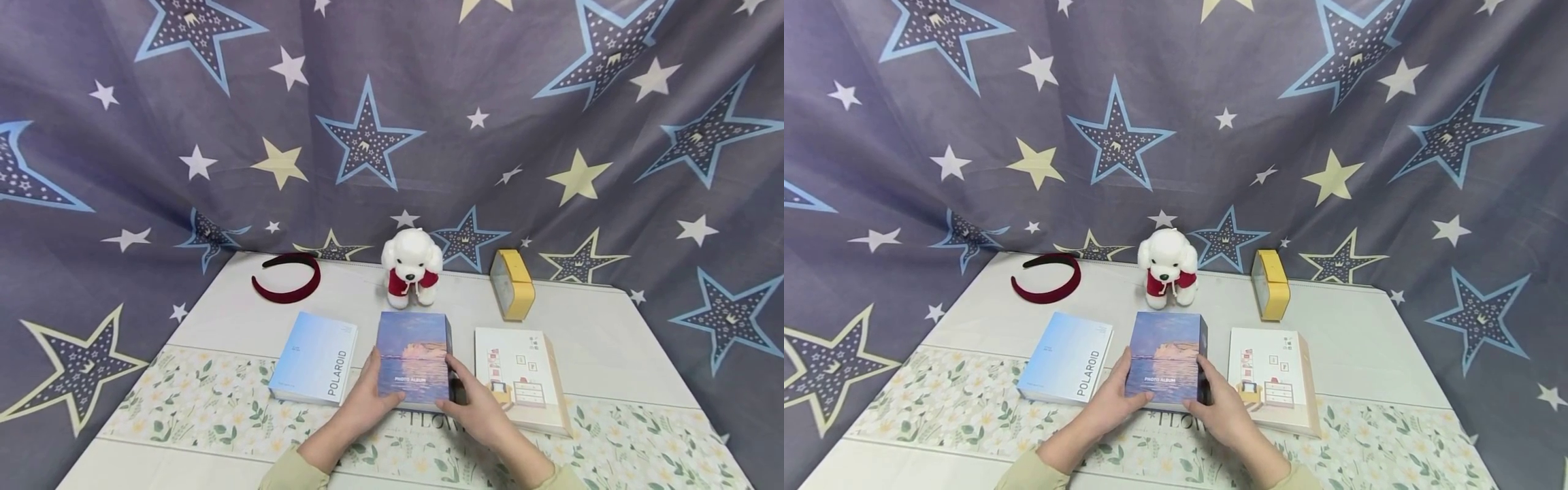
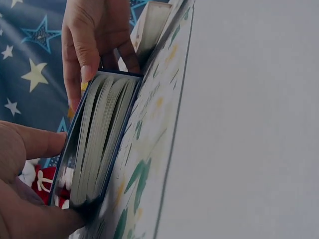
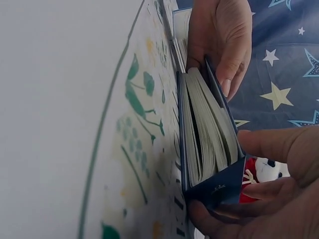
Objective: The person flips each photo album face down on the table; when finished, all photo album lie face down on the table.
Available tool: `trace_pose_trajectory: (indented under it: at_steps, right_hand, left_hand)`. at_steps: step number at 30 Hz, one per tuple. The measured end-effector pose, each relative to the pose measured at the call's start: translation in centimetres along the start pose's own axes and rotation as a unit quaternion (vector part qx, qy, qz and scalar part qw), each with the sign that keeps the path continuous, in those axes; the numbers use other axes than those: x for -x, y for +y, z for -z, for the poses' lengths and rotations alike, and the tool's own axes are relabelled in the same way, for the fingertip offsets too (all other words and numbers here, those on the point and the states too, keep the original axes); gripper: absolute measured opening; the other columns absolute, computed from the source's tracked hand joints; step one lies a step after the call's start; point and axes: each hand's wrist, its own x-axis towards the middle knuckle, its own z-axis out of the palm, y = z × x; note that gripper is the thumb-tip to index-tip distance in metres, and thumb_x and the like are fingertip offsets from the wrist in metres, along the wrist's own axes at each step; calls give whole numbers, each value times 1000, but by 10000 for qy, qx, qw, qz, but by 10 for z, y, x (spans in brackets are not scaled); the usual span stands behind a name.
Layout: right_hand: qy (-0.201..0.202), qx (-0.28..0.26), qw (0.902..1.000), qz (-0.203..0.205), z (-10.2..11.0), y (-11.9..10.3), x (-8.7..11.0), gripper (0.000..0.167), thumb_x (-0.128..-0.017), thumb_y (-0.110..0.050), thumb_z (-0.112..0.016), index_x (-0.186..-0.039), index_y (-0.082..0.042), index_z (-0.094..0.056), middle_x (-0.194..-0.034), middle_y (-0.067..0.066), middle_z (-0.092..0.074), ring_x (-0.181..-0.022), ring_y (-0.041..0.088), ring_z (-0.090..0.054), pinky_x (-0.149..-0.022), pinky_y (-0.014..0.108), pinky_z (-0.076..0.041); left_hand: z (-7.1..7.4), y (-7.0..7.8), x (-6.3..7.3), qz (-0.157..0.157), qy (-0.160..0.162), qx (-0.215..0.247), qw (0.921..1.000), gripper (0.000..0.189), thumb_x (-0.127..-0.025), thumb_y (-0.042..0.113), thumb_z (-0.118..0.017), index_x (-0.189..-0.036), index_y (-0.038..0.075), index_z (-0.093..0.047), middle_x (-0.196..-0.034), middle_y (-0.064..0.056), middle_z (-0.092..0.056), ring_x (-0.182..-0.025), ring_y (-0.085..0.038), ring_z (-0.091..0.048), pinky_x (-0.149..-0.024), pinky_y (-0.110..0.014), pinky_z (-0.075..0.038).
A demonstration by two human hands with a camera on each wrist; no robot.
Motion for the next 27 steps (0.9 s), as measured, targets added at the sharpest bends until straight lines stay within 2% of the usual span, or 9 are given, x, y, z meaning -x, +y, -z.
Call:
trace_pose_trajectory:
  at_steps: [3,9,14,17,22,27]
  right_hand:
    - [42,88,9999,80,-1,0,1,78,-87,-17,-74,-152,-11,-32,-148,24,-40,-134,44,-38,-106,63,-30]
    - [268,203,9987,393,-4,-5,4,74,-85,-18,-75,-149,-8,-38,-147,22,-42,-133,44,-40,-102,62,-36]
    - [477,210,9951,837,-7,-15,4,68,-85,-14,-75,-145,-6,-44,-144,23,-45,-127,45,-47,-92,53,-49]
    - [560,132,9930,1035,-11,-21,3,64,-85,-11,-73,-143,-6,-46,-142,22,-47,-124,44,-50,-90,47,-52]
    - [400,-5,9923,1171,-17,-26,0,59,-89,-10,-69,-143,-7,-46,-141,18,-50,-120,38,-55,-92,44,-51]
    - [45,-179,9918,1268,-23,-30,-4,58,-92,-13,-67,-144,-4,-44,-138,21,-52,-120,38,-55,-94,44,-50]
  left_hand:
    - [2,0,1,-20,-46,-423,9991,94,-87,13,-70,-152,-9,-6,-159,-28,1,-146,-42,-2,-116,-55,-8]
    - [4,3,5,0,66,-1274,9918,87,-87,16,-71,-151,-9,-18,-157,-32,-4,-143,-48,-13,-113,-58,-18]
    - [5,6,8,-106,276,-1610,9865,85,-83,14,-75,-150,-8,-26,-156,-33,-10,-140,-51,-21,-111,-59,-24]
    - [6,7,8,-217,336,-1761,9836,85,-83,15,-75,-149,-8,-28,-156,-32,-13,-139,-50,-24,-110,-58,-26]
    - [14,9,9,-389,444,-2023,9776,77,-85,16,-73,-146,-9,-34,-154,-31,-22,-137,-49,-30,-109,-58,-30]
    - [30,14,12,-477,686,-2091,9743,68,-90,17,-68,-145,-8,-37,-152,-28,-30,-137,-47,-32,-108,-60,-29]
